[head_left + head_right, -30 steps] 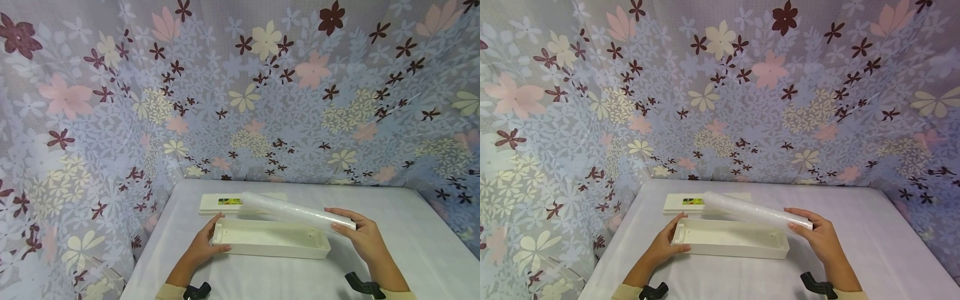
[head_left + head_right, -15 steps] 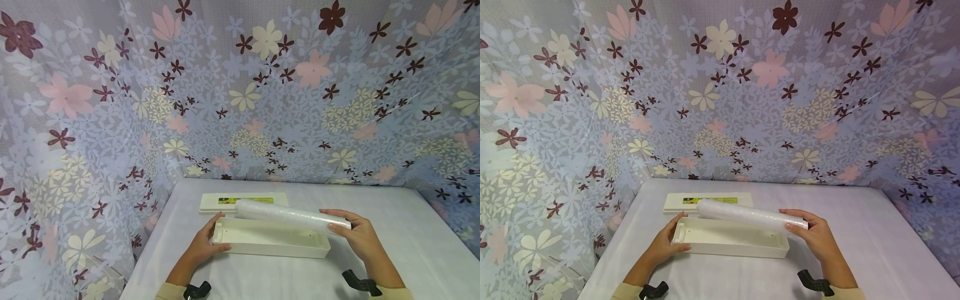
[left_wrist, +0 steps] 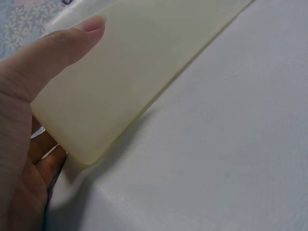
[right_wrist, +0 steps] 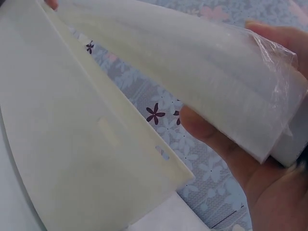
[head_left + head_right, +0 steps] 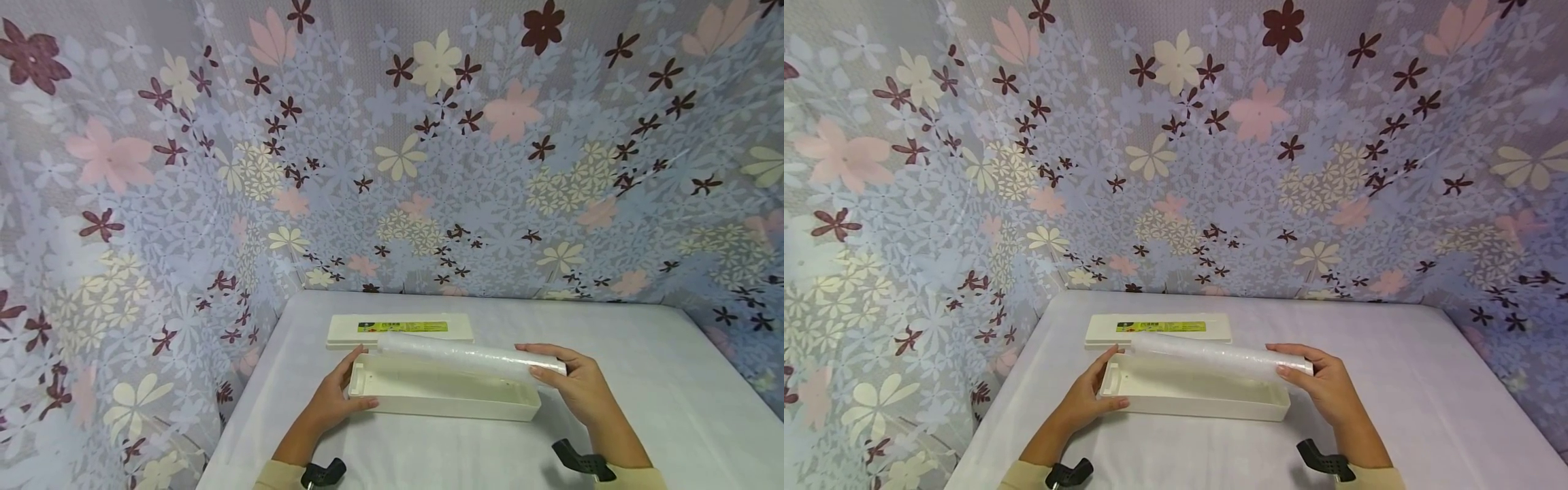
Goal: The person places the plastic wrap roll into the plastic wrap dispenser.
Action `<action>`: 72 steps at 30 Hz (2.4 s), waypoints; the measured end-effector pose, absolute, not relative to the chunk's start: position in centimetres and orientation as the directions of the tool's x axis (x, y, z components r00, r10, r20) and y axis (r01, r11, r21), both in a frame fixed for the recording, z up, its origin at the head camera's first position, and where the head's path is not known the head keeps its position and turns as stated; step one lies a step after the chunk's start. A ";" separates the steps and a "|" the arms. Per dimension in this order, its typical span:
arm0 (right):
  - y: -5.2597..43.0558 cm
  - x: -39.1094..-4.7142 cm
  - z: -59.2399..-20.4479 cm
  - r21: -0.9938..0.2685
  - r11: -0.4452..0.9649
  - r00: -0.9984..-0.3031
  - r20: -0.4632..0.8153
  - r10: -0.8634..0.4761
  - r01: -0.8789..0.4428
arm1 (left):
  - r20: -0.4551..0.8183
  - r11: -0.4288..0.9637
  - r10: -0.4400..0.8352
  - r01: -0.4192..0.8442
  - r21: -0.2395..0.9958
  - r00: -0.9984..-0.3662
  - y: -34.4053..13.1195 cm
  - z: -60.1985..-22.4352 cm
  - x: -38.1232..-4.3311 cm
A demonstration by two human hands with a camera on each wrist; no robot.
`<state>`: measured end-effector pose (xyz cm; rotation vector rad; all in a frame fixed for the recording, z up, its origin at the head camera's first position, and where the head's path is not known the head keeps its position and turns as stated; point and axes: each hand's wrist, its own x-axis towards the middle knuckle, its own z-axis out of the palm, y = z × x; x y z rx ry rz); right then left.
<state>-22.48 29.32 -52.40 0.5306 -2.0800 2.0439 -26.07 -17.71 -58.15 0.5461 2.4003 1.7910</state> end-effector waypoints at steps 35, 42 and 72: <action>27.4 -23.3 -52.4 -0.908 -0.006 -0.877 0.406 -0.258 -0.419 | 0.126 0.241 0.330 0.213 0.947 -0.935 -17.7 -57.8 -26.0; 26.9 -23.5 -52.9 -0.908 -0.046 -0.864 0.412 -0.289 -0.418 | 0.136 0.239 0.323 0.219 0.946 -0.937 -17.7 -58.0 -26.1; 26.3 -24.1 -53.0 -0.883 0.153 -0.874 0.389 -0.292 -0.444 | 0.131 0.260 0.339 0.226 0.939 -0.932 -17.8 -57.9 -26.1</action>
